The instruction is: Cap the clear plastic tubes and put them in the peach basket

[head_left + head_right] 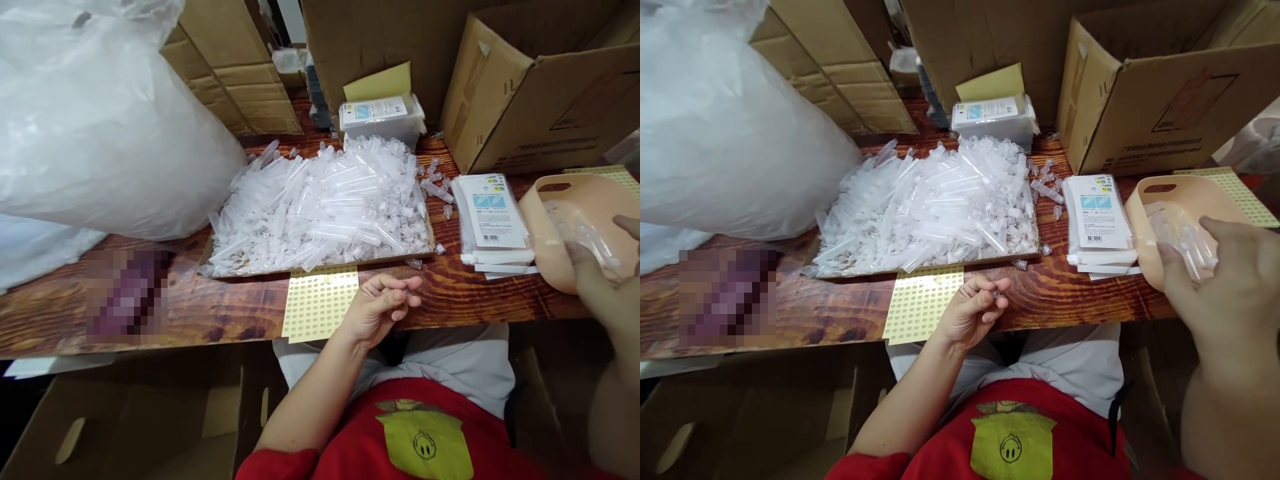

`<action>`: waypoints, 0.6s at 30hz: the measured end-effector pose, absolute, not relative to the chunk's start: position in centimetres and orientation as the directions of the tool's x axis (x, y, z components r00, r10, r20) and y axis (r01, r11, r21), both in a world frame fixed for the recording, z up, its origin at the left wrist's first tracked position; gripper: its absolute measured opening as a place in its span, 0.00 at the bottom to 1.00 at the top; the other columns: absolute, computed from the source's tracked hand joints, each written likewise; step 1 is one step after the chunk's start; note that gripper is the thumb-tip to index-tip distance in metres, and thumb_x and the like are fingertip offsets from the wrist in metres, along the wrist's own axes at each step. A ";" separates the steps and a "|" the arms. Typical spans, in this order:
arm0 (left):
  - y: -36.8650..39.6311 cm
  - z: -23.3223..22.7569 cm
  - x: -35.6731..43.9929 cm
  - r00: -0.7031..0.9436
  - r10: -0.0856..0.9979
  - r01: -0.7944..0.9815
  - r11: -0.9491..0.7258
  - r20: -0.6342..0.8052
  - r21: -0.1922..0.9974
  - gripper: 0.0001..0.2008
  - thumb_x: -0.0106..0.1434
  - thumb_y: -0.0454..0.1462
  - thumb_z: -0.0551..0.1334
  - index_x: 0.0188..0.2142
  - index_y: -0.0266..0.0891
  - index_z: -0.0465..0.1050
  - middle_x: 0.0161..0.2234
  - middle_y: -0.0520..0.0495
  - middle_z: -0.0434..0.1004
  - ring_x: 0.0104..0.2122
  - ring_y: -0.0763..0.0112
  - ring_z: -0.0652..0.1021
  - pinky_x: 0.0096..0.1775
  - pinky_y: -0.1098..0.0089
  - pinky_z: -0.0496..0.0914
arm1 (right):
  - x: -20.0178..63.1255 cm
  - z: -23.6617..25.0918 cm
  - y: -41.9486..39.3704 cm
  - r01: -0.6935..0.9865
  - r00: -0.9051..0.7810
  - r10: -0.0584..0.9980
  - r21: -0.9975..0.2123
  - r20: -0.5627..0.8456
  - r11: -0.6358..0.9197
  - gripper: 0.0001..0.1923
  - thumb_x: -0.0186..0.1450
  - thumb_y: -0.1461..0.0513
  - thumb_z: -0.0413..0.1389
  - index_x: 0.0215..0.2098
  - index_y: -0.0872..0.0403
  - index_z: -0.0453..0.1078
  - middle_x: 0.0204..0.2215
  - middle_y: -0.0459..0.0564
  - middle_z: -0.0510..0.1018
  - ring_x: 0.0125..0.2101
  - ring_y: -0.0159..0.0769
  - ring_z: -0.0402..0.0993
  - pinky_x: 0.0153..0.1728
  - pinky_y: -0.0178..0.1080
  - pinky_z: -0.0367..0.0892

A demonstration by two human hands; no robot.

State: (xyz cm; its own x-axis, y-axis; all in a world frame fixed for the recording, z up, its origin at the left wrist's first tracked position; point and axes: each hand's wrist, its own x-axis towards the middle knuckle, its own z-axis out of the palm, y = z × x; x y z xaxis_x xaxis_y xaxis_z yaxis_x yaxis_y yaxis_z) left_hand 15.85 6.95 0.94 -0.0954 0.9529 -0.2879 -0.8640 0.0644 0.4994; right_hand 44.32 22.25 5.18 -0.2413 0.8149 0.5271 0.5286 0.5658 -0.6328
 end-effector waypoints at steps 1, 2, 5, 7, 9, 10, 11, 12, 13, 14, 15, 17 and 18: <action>7.0 1.0 15.9 -0.088 0.952 -0.866 0.072 -0.292 0.494 0.15 0.41 0.35 0.85 0.27 0.39 0.83 0.37 0.41 0.88 0.27 0.71 0.84 0.19 0.82 0.57 | 42.6 5.2 22.3 0.652 -0.243 0.727 -0.446 0.642 0.613 0.31 0.66 0.57 0.69 0.65 0.38 0.72 0.63 0.50 0.73 0.67 0.73 0.58 0.55 0.67 0.69; 7.0 1.1 15.9 -0.084 0.950 -0.868 0.078 -0.300 0.490 0.16 0.42 0.35 0.85 0.28 0.39 0.84 0.38 0.41 0.88 0.27 0.70 0.85 0.19 0.83 0.57 | 40.6 5.3 22.2 0.670 -0.279 0.606 -0.301 0.745 0.678 0.31 0.63 0.55 0.71 0.63 0.42 0.73 0.55 0.56 0.78 0.59 0.72 0.68 0.55 0.70 0.67; 7.0 1.2 15.8 -0.104 0.939 -0.870 0.073 -0.327 0.487 0.19 0.43 0.37 0.85 0.35 0.39 0.86 0.40 0.40 0.88 0.28 0.71 0.85 0.18 0.84 0.57 | 34.1 5.0 21.4 0.382 -0.573 0.446 -0.258 0.688 0.887 0.21 0.69 0.59 0.64 0.59 0.49 0.71 0.46 0.58 0.82 0.45 0.56 0.80 0.46 0.56 0.74; 7.1 1.2 15.8 -0.130 0.932 -0.870 0.057 -0.339 0.490 0.22 0.44 0.40 0.84 0.38 0.39 0.86 0.39 0.40 0.88 0.28 0.72 0.85 0.17 0.84 0.57 | 30.4 4.5 20.9 0.286 -0.688 0.422 -0.314 0.590 0.905 0.16 0.72 0.59 0.59 0.57 0.52 0.70 0.44 0.57 0.82 0.43 0.50 0.80 0.44 0.51 0.74; 7.1 1.2 15.8 -0.155 0.925 -0.867 0.041 -0.347 0.496 0.23 0.43 0.41 0.85 0.39 0.38 0.86 0.38 0.41 0.88 0.27 0.73 0.85 0.17 0.84 0.58 | 27.8 3.8 20.9 0.248 -0.750 0.434 -0.397 0.499 0.884 0.15 0.71 0.60 0.59 0.55 0.54 0.70 0.44 0.58 0.82 0.40 0.48 0.80 0.42 0.48 0.74; 7.1 1.2 15.8 -0.166 0.922 -0.867 0.032 -0.349 0.498 0.23 0.43 0.42 0.85 0.38 0.38 0.86 0.37 0.41 0.88 0.26 0.73 0.84 0.17 0.84 0.58 | 27.0 3.6 21.0 0.236 -0.765 0.440 -0.432 0.470 0.871 0.14 0.70 0.60 0.60 0.53 0.55 0.71 0.43 0.57 0.82 0.39 0.46 0.79 0.41 0.46 0.73; 7.1 1.1 15.9 -0.176 0.920 -0.866 0.024 -0.350 0.499 0.23 0.43 0.43 0.85 0.38 0.37 0.85 0.36 0.41 0.88 0.25 0.74 0.83 0.17 0.84 0.59 | 26.5 3.4 21.2 0.225 -0.768 0.447 -0.461 0.459 0.859 0.12 0.69 0.62 0.60 0.50 0.54 0.71 0.42 0.56 0.82 0.37 0.44 0.79 0.40 0.45 0.73; 7.1 1.0 15.9 -0.185 0.919 -0.865 0.016 -0.347 0.502 0.23 0.44 0.44 0.84 0.37 0.37 0.85 0.35 0.41 0.88 0.25 0.74 0.83 0.18 0.83 0.59 | 26.2 3.3 21.3 0.213 -0.758 0.455 -0.484 0.466 0.849 0.09 0.68 0.63 0.59 0.47 0.54 0.72 0.40 0.54 0.82 0.35 0.42 0.78 0.38 0.43 0.73; 7.2 0.9 15.9 -0.194 0.919 -0.862 0.006 -0.342 0.507 0.24 0.45 0.45 0.84 0.37 0.36 0.84 0.35 0.42 0.88 0.24 0.75 0.82 0.18 0.83 0.59 | 26.3 3.2 21.3 0.203 -0.732 0.474 -0.508 0.489 0.837 0.06 0.68 0.64 0.59 0.45 0.53 0.73 0.38 0.53 0.81 0.33 0.40 0.77 0.36 0.41 0.72; 7.2 0.8 15.9 -0.205 0.920 -0.858 -0.004 -0.334 0.514 0.24 0.46 0.46 0.84 0.37 0.36 0.83 0.34 0.42 0.87 0.23 0.76 0.81 0.18 0.83 0.60 | 26.5 3.3 21.3 0.197 -0.690 0.509 -0.543 0.516 0.817 0.05 0.68 0.64 0.58 0.43 0.53 0.74 0.36 0.51 0.81 0.32 0.38 0.76 0.34 0.40 0.72; 7.2 0.7 15.9 -0.217 0.921 -0.851 -0.016 -0.324 0.524 0.24 0.47 0.48 0.83 0.36 0.36 0.83 0.33 0.43 0.87 0.22 0.77 0.80 0.19 0.82 0.60 | 27.0 3.4 21.2 0.193 -0.636 0.559 -0.591 0.532 0.783 0.04 0.69 0.63 0.59 0.41 0.52 0.75 0.34 0.49 0.80 0.30 0.37 0.76 0.31 0.38 0.71; 7.3 0.6 16.0 -0.244 0.922 -0.836 -0.042 -0.302 0.548 0.23 0.49 0.49 0.82 0.34 0.35 0.80 0.28 0.45 0.85 0.18 0.81 0.74 0.20 0.82 0.60 | 28.7 3.8 20.7 0.203 -0.514 0.687 -0.705 0.514 0.680 0.04 0.69 0.60 0.62 0.41 0.51 0.77 0.32 0.48 0.81 0.28 0.36 0.75 0.28 0.38 0.70; 7.3 0.6 16.0 -0.253 0.923 -0.831 -0.054 -0.290 0.554 0.23 0.50 0.48 0.82 0.33 0.35 0.79 0.26 0.47 0.83 0.17 0.83 0.71 0.21 0.82 0.60 | 30.0 4.0 20.5 0.224 -0.441 0.746 -0.744 0.499 0.630 0.04 0.69 0.58 0.64 0.41 0.50 0.78 0.32 0.47 0.81 0.28 0.36 0.75 0.28 0.38 0.70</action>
